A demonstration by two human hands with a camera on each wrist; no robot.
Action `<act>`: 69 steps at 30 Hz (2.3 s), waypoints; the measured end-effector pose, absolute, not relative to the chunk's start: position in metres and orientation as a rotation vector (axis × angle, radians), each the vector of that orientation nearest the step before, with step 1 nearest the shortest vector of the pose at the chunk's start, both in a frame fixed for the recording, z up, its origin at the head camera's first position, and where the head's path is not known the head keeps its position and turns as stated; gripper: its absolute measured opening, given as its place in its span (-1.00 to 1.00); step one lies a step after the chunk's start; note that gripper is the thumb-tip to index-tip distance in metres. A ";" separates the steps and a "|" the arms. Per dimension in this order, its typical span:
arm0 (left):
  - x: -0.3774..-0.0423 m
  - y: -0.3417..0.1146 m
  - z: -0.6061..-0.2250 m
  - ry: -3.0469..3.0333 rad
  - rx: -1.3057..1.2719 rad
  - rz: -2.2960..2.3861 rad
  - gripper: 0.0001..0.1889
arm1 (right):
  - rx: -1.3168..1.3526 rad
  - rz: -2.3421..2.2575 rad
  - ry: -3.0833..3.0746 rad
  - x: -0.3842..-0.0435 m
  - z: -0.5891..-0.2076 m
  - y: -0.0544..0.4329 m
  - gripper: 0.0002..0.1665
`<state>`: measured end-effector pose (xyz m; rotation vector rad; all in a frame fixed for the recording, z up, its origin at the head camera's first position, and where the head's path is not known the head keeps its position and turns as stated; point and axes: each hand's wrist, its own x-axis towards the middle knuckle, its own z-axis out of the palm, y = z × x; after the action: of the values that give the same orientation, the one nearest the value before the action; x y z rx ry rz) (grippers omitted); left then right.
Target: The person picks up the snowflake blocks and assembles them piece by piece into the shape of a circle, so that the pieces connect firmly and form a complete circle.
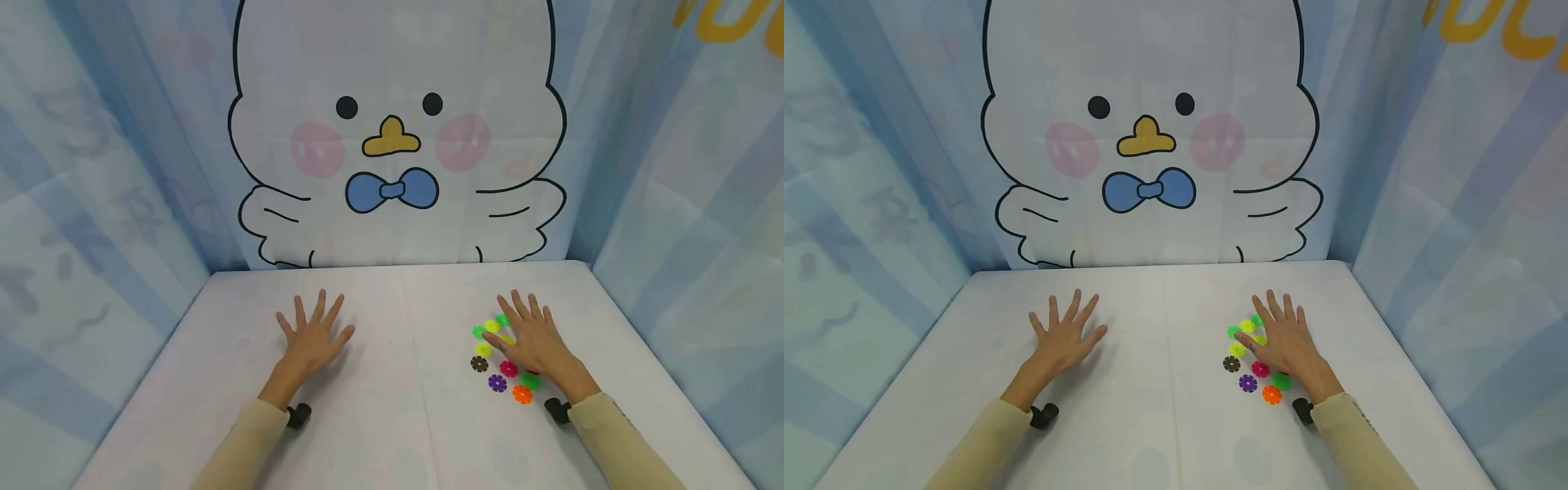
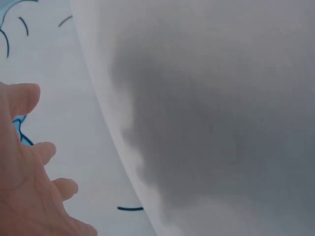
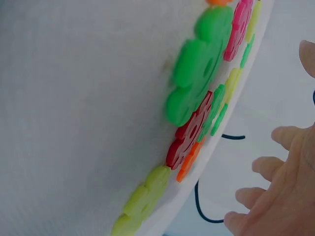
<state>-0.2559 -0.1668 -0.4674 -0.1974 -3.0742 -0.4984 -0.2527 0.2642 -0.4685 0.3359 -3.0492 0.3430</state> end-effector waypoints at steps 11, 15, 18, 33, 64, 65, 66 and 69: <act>-0.239 -0.108 -0.467 -3.073 -0.389 -0.542 -0.28 | 0.392 0.359 -3.030 -0.255 -0.468 0.266 0.11; -0.234 -0.086 -0.468 -3.055 -0.495 -0.587 -0.30 | 0.397 0.370 -3.049 -0.256 -0.466 0.266 0.10; -0.231 -0.070 -0.468 -3.032 -0.573 -0.623 -0.34 | 0.395 0.376 -3.058 -0.257 -0.465 0.266 0.08; -0.230 -0.004 -0.475 -2.933 -0.844 -0.795 -0.67 | 0.357 0.426 -3.080 -0.269 -0.465 0.276 -0.36; -0.248 0.049 -0.479 -3.055 -0.738 -1.081 -0.65 | 0.150 0.756 -3.139 -0.300 -0.475 0.286 -0.49; -0.248 0.049 -0.480 -3.052 -0.740 -1.067 -0.65 | 0.147 0.763 -3.135 -0.299 -0.475 0.286 -0.49; -0.248 0.050 -0.480 -3.048 -0.744 -1.046 -0.66 | 0.143 0.767 -3.133 -0.299 -0.475 0.286 -0.49; -0.249 0.050 -0.480 -3.039 -0.757 -0.997 -0.68 | 0.140 0.774 -3.124 -0.299 -0.474 0.285 -0.50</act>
<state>-0.2486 0.0502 -0.4801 -0.7575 -3.0393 -0.9965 -0.2988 0.2850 -0.4739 0.1405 -3.1240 0.7736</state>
